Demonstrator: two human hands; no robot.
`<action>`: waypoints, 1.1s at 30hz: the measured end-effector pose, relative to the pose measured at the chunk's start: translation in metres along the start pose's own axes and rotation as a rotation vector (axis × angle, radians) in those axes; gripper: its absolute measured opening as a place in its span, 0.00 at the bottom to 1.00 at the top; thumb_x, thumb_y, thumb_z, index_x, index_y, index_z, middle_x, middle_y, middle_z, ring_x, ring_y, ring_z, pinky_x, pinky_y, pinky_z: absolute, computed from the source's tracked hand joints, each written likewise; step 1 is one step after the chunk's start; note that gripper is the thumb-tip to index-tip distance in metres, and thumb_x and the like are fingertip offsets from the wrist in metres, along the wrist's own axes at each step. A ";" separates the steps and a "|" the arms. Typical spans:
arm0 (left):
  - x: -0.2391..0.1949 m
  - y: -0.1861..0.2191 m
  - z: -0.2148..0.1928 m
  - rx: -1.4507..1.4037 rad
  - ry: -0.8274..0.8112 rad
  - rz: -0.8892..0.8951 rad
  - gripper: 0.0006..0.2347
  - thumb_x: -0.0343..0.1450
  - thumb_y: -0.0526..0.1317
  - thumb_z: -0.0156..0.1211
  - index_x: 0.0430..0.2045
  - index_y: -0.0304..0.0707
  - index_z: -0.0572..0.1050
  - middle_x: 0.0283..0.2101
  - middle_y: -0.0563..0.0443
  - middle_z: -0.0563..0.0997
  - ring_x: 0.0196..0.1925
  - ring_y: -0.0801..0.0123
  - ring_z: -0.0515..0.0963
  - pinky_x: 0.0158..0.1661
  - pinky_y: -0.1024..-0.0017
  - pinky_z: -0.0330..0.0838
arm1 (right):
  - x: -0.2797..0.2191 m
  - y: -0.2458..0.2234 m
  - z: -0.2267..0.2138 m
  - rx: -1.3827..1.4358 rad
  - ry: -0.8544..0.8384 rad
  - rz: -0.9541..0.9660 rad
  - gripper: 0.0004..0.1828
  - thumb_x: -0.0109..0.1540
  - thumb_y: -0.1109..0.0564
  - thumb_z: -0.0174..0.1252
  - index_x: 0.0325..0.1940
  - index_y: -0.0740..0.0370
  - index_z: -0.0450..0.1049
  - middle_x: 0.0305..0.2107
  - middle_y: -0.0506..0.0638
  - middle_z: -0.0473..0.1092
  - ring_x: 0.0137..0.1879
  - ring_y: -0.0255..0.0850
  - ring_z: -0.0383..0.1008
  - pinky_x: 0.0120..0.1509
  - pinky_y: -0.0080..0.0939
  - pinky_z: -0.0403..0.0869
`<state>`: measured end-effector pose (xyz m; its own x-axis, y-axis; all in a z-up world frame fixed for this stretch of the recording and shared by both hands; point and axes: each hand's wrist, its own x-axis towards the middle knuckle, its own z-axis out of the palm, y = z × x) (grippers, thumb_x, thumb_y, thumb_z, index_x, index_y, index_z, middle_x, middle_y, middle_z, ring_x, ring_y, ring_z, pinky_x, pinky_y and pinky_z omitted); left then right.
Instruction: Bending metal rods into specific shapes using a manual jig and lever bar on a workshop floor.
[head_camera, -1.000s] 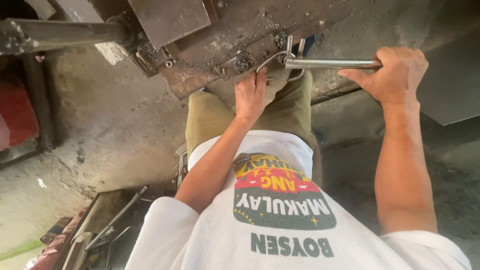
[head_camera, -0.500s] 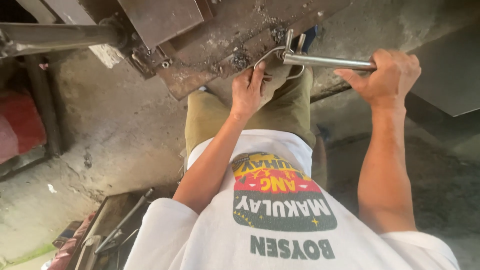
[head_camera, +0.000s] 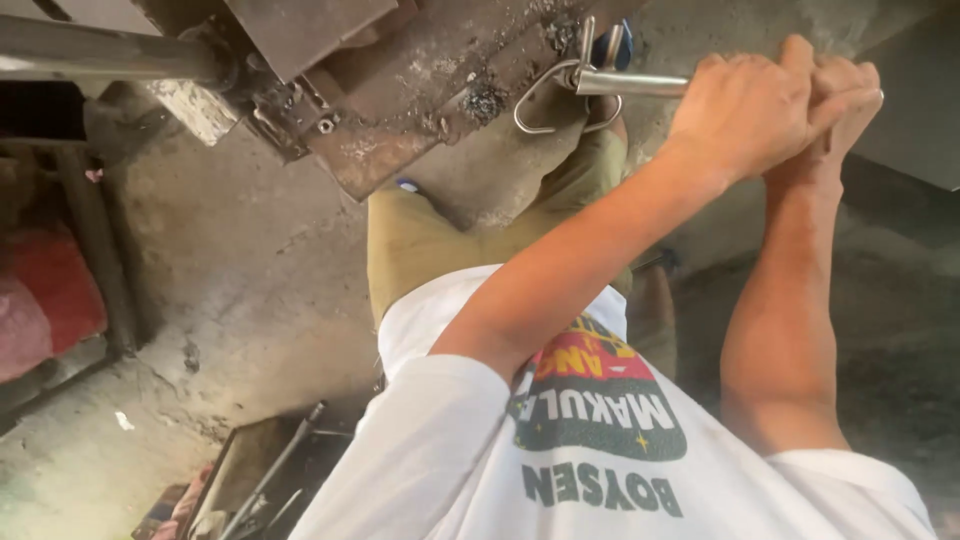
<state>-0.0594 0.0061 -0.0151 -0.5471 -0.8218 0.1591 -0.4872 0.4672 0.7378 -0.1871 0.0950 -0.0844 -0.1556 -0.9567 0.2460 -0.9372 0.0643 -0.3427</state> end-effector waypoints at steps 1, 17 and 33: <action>0.002 -0.005 0.004 0.016 -0.093 -0.046 0.23 0.66 0.63 0.53 0.32 0.39 0.72 0.29 0.44 0.83 0.36 0.54 0.84 0.43 0.58 0.75 | 0.003 -0.004 -0.003 -0.142 -0.045 0.008 0.14 0.67 0.52 0.53 0.29 0.55 0.64 0.27 0.49 0.68 0.35 0.46 0.68 0.43 0.44 0.58; -0.031 -0.036 0.018 -0.044 -0.123 0.223 0.28 0.65 0.68 0.50 0.26 0.36 0.71 0.21 0.45 0.82 0.26 0.55 0.83 0.34 0.57 0.75 | -0.033 -0.038 0.005 -0.492 0.083 0.072 0.17 0.61 0.51 0.57 0.23 0.51 0.57 0.21 0.40 0.62 0.29 0.40 0.62 0.45 0.40 0.59; -0.061 -0.045 -0.017 -0.027 -0.204 0.485 0.26 0.66 0.66 0.50 0.20 0.38 0.70 0.18 0.44 0.78 0.24 0.55 0.81 0.33 0.60 0.71 | -0.092 -0.081 0.034 -0.180 0.228 0.332 0.25 0.78 0.44 0.43 0.30 0.55 0.65 0.26 0.46 0.67 0.33 0.46 0.65 0.48 0.45 0.62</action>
<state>0.0078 0.0293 -0.0467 -0.8282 -0.4314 0.3576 -0.1285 0.7674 0.6282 -0.0860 0.1684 -0.1100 -0.5035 -0.7899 0.3501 -0.8611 0.4253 -0.2787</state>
